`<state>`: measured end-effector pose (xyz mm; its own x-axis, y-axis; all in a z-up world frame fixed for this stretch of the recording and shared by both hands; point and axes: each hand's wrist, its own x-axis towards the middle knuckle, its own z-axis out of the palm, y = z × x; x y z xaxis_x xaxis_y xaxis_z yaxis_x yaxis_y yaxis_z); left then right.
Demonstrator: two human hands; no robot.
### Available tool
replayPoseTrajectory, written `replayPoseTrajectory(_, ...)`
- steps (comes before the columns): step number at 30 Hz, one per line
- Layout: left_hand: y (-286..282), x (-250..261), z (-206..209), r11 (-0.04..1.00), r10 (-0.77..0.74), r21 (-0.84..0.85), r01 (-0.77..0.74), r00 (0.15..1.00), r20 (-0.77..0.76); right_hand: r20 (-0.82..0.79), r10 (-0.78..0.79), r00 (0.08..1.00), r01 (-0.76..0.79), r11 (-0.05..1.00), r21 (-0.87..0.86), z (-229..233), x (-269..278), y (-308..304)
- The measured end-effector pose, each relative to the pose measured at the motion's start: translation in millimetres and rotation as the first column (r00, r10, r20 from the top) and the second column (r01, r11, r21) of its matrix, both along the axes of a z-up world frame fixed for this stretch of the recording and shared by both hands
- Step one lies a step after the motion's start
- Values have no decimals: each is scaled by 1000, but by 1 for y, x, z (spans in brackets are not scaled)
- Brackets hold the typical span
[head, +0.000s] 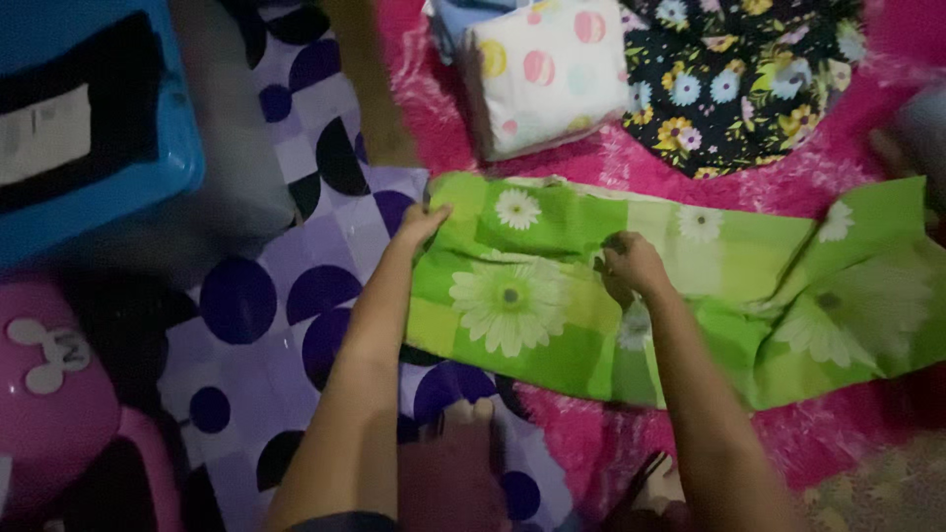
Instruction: The person folds a red towel, a green floral sheet, and a black floral sheet on a pink rug, stacking each neatly after folding.
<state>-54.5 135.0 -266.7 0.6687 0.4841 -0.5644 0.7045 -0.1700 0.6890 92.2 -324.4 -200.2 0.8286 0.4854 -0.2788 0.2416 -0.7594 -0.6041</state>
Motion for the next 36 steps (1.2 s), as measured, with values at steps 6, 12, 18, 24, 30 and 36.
replayPoseTrajectory(6, -6, 2, 62, 777, -8, -627, 63, 996, 90, 137, 9, 991, 10, 991, -136, -19, 43, -20)
replayPoseTrajectory(12, -13, 13, 57, 888, -118, -460, -22, 954, -274, 40, 13, 999, -7, 988, -154, -34, 73, -27)
replayPoseTrajectory(18, -22, 18, 39, 962, -169, -215, 172, 985, 30, 8, 20, 1000, -17, 961, -275, -41, 78, -15)
replayPoseTrajectory(24, 22, -4, 98, 916, -374, -187, 356, 925, -69, -8, 80, 997, -77, 913, -400, -21, 88, -26)
replayPoseTrajectory(30, 52, -7, 136, 977, -181, 116, 179, 984, 2, 94, 83, 992, -37, 909, -416, 3, 109, -26)
replayPoseTrajectory(36, 17, 31, 163, 554, -215, 742, -376, 797, 564, 291, 215, 932, -222, 975, -11, 49, 122, -26)
